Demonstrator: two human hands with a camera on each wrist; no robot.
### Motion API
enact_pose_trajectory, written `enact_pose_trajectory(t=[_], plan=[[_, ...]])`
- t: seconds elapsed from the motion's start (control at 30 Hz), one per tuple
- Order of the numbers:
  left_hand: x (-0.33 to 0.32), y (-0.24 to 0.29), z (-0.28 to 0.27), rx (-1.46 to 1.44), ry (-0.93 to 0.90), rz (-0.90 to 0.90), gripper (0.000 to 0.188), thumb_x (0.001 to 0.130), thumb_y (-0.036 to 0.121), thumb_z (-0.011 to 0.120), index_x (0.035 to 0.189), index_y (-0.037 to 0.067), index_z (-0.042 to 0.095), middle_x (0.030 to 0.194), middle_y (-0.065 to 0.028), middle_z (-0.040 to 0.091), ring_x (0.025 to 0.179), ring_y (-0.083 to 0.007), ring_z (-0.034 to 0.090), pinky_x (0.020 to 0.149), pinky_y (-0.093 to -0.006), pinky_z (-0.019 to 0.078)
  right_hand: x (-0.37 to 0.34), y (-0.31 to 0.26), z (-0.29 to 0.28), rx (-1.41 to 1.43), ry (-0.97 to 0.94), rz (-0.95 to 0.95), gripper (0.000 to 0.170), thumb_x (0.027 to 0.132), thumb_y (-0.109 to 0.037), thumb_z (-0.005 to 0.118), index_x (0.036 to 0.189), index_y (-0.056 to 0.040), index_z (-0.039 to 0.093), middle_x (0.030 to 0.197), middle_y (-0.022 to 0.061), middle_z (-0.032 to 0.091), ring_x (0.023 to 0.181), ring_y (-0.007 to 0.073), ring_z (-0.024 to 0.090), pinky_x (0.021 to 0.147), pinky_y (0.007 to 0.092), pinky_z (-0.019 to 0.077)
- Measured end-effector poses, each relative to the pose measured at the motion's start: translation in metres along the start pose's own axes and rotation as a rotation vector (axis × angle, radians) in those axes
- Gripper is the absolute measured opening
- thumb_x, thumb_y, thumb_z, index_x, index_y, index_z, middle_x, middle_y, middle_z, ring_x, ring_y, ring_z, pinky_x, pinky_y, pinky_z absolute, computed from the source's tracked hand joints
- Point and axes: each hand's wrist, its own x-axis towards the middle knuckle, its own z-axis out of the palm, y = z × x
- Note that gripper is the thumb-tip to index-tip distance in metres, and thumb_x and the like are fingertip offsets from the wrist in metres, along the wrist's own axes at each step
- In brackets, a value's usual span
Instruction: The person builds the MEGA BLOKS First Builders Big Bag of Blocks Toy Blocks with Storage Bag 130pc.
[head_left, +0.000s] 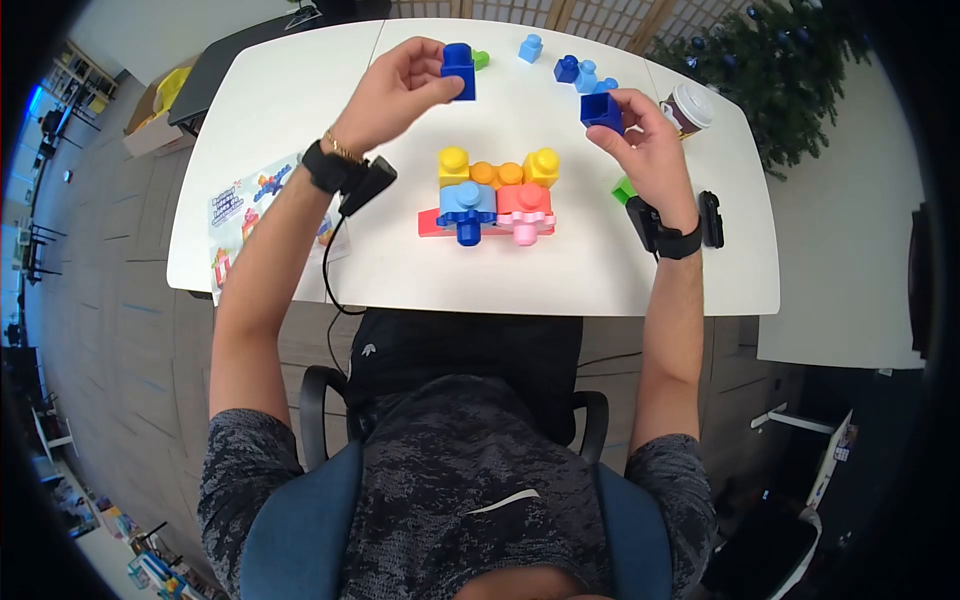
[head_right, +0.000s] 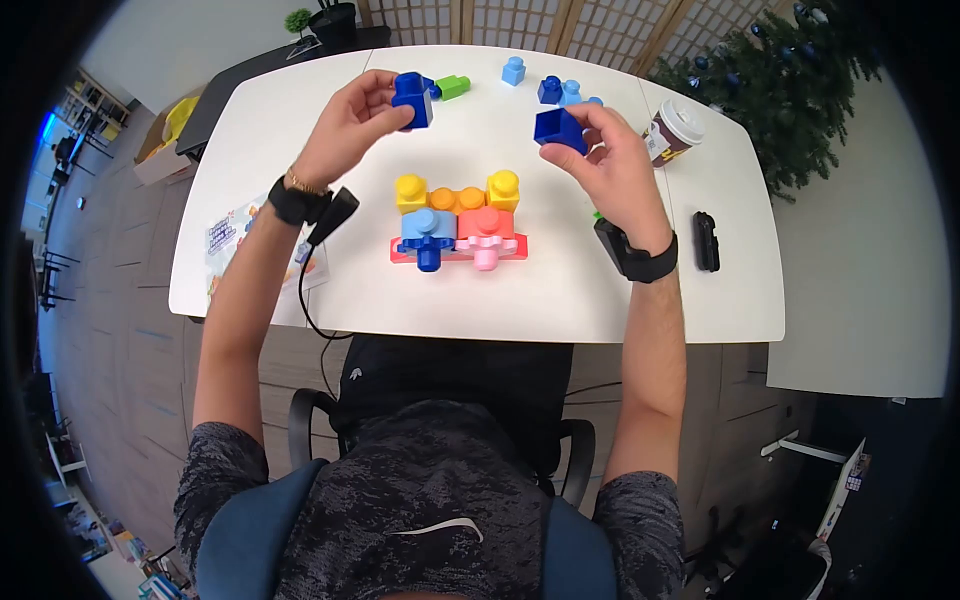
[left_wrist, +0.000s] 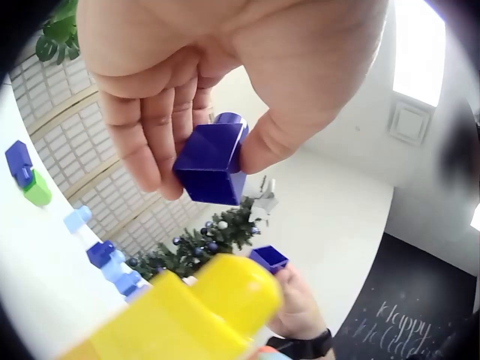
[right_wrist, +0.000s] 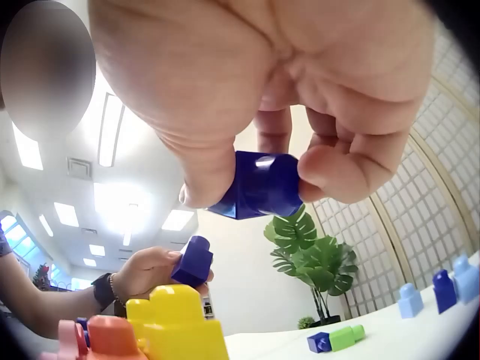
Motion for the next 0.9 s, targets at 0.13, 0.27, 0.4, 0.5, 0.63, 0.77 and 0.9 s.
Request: enact_pose_trajectory(t=[0.13, 0.27, 0.4, 0.5, 0.63, 0.77, 0.9], plan=[[-0.038, 0.02, 0.021, 0.085, 0.0, 0.163, 0.041, 0.092, 0.016, 0.082, 0.123, 0.0, 0.062, 0.106, -0.0085, 0.074, 0.097, -0.0145, 0.074, 0.092, -0.03, 0.0606, 0.004, -0.051, -0.002, -0.182, -0.102, -0.159, 0.034, 0.083, -0.019, 0.09, 0.108, -0.0025, 0.074, 0.1, 0.0054, 0.065, 0.085, 0.0146, 0.063, 0.074, 0.0281, 0.0505], [-0.057, 0.039, 0.045, 0.314, 0.023, 0.268, 0.041, 0.089, 0.012, 0.084, 0.122, 0.001, 0.062, 0.109, -0.0095, 0.074, 0.101, -0.0187, 0.075, 0.097, -0.0322, 0.0581, 0.013, -0.074, 0.017, -0.382, -0.309, -0.346, 0.032, 0.08, -0.018, 0.088, 0.107, -0.0059, 0.075, 0.094, 0.0117, 0.06, 0.085, 0.029, 0.064, 0.077, 0.0375, 0.0533], [-0.064, 0.031, 0.056, 0.368, 0.051, 0.207, 0.041, 0.087, 0.014, 0.084, 0.119, 0.001, 0.062, 0.104, -0.0143, 0.076, 0.099, -0.0258, 0.077, 0.092, -0.0359, 0.0609, 0.023, -0.082, 0.035, -0.613, -0.451, -0.312, 0.034, 0.078, -0.015, 0.088, 0.106, -0.0047, 0.072, 0.097, 0.0148, 0.062, 0.091, 0.0329, 0.066, 0.081, 0.0416, 0.0553], [-0.066, 0.024, 0.058, 0.421, 0.026, 0.18, 0.042, 0.087, 0.015, 0.083, 0.12, 0.001, 0.061, 0.105, -0.017, 0.076, 0.099, -0.0297, 0.077, 0.09, -0.0366, 0.0611, 0.025, -0.079, 0.041, -0.609, -0.504, -0.303, 0.038, 0.076, -0.015, 0.09, 0.107, -0.0037, 0.071, 0.096, 0.0153, 0.062, 0.091, 0.0339, 0.066, 0.08, 0.0414, 0.0552], [-0.066, 0.018, 0.056, 0.4, 0.004, 0.164, 0.043, 0.087, 0.018, 0.082, 0.122, 0.001, 0.061, 0.103, -0.0182, 0.076, 0.099, -0.0325, 0.077, 0.089, -0.0376, 0.0607, 0.025, -0.072, 0.05, -0.473, -0.481, -0.254, 0.039, 0.078, -0.013, 0.089, 0.11, -0.0013, 0.071, 0.098, 0.0185, 0.067, 0.091, 0.0358, 0.069, 0.08, 0.0417, 0.0561], [-0.064, 0.021, 0.055, 0.385, -0.028, 0.185, 0.041, 0.09, 0.02, 0.08, 0.123, 0.0, 0.066, 0.104, -0.019, 0.077, 0.097, -0.0342, 0.077, 0.088, -0.038, 0.0604, 0.02, -0.068, 0.046, -0.356, -0.507, -0.227, 0.037, 0.083, -0.011, 0.085, 0.113, 0.0018, 0.07, 0.102, 0.0207, 0.073, 0.091, 0.0363, 0.072, 0.083, 0.04, 0.0575], [-0.065, 0.025, 0.058, 0.41, -0.013, 0.202, 0.037, 0.091, 0.02, 0.079, 0.122, 0.001, 0.073, 0.102, -0.0185, 0.077, 0.093, -0.0324, 0.077, 0.086, -0.0378, 0.0604, 0.012, -0.058, 0.047, -0.282, -0.443, -0.255, 0.036, 0.083, -0.011, 0.084, 0.113, 0.0025, 0.071, 0.103, 0.0194, 0.074, 0.091, 0.0354, 0.072, 0.084, 0.0388, 0.0577]])
